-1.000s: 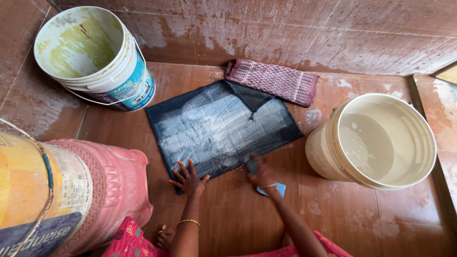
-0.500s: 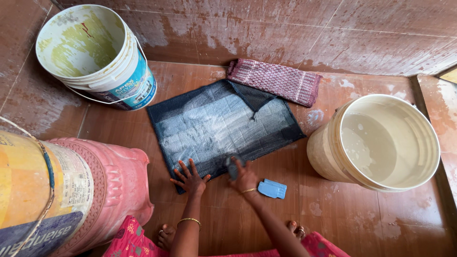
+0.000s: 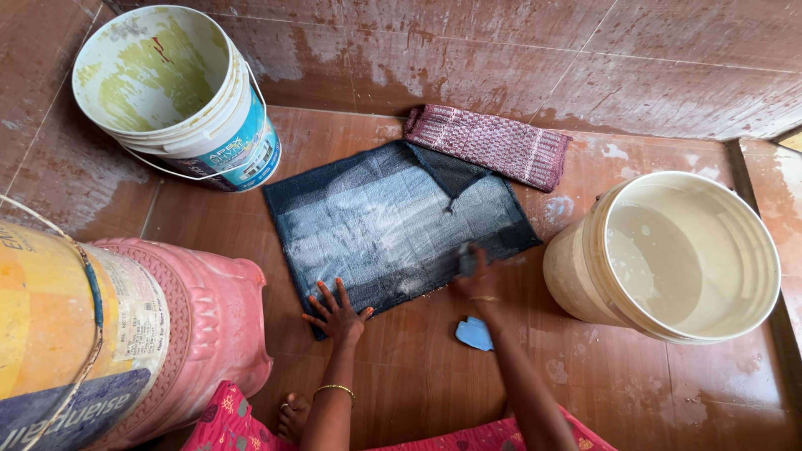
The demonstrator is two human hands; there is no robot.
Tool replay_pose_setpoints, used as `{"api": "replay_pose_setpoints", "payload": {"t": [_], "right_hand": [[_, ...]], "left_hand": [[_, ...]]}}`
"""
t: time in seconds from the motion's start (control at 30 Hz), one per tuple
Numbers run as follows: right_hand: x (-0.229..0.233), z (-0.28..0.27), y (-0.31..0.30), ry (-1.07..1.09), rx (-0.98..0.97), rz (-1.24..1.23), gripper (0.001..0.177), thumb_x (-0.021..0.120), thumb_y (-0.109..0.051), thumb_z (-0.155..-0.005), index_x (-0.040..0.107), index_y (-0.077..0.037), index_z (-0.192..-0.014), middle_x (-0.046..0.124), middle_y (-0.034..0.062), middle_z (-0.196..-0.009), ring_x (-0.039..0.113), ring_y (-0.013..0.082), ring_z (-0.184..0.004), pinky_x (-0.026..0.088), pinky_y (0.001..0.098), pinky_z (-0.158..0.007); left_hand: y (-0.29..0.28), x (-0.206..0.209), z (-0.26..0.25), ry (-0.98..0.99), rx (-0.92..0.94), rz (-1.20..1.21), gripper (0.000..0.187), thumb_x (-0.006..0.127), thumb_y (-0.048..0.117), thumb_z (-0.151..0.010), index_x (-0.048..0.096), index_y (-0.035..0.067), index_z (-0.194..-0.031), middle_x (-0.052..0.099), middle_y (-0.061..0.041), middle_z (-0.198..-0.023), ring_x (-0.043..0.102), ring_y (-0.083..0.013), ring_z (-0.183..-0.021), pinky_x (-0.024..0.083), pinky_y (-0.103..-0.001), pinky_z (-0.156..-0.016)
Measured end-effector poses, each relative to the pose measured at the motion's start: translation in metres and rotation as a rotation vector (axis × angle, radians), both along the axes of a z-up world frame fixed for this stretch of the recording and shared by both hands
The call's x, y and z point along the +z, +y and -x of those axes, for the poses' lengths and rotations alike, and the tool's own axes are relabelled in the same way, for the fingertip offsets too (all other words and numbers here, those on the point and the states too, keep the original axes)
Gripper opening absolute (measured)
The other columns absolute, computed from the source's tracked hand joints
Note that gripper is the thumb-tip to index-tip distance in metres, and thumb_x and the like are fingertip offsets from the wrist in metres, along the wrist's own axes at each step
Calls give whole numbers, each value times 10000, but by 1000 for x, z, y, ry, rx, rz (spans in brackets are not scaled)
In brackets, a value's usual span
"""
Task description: The person scrubs a dark blue mat with a brush and soap on a tiled floor, then rinses it in a bucket of water. They repeat the process with a smaller maroon mat, scrubbing and rinsing it before placing both mats on a staircase to dry.
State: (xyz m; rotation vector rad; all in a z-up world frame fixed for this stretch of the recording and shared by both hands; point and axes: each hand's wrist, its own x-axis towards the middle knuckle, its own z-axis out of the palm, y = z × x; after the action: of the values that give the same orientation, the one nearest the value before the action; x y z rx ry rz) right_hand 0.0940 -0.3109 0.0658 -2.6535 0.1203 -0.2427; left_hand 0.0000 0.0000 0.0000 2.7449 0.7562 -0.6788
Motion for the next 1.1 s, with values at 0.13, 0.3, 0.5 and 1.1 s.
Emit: {"api": "replay_pose_setpoints", "payload": {"t": [0.13,0.3,0.5,1.1], "right_hand": [[17,64,96,422,174,68,959,905,-405,-670,365,-328,-1458,500,240,-1327,661,434,-1035,596,536,-770],[25,81,118,484,412,168,1090,940,-403,-660,297,-363,-1539,449,237,-1406,634,468,-1014,589,530,-745],[6,9,-11,112,85,61,901,890,-322,-621,507,-386,-1435,610,241,-1167,652,433,-1061,584,519,-850],[36,56,65,403,225,57,913,889,-406,-643,440,-398,-1438,600,231,-1165,679,433,-1000,600,535,-769]], "left_hand": [[1,-3,-1,1,15,20,1238,644,774,-799,-149,324,-1636,-310,-170,-1676,-198,-522,-1517,-94,-798,-1096],[2,1,6,-67,19,47,1229,651,787,-782,-128,352,-1627,-298,-146,-1678,-182,-508,-1529,-95,-802,-1105],[1,4,2,2,22,27,1243,662,787,-771,-137,369,-1626,-310,-136,-1678,-205,-494,-1529,-103,-795,-1108],[3,3,1,-12,28,48,1223,661,778,-784,-130,376,-1625,-316,-117,-1678,-213,-488,-1530,-102,-813,-1094]]}}
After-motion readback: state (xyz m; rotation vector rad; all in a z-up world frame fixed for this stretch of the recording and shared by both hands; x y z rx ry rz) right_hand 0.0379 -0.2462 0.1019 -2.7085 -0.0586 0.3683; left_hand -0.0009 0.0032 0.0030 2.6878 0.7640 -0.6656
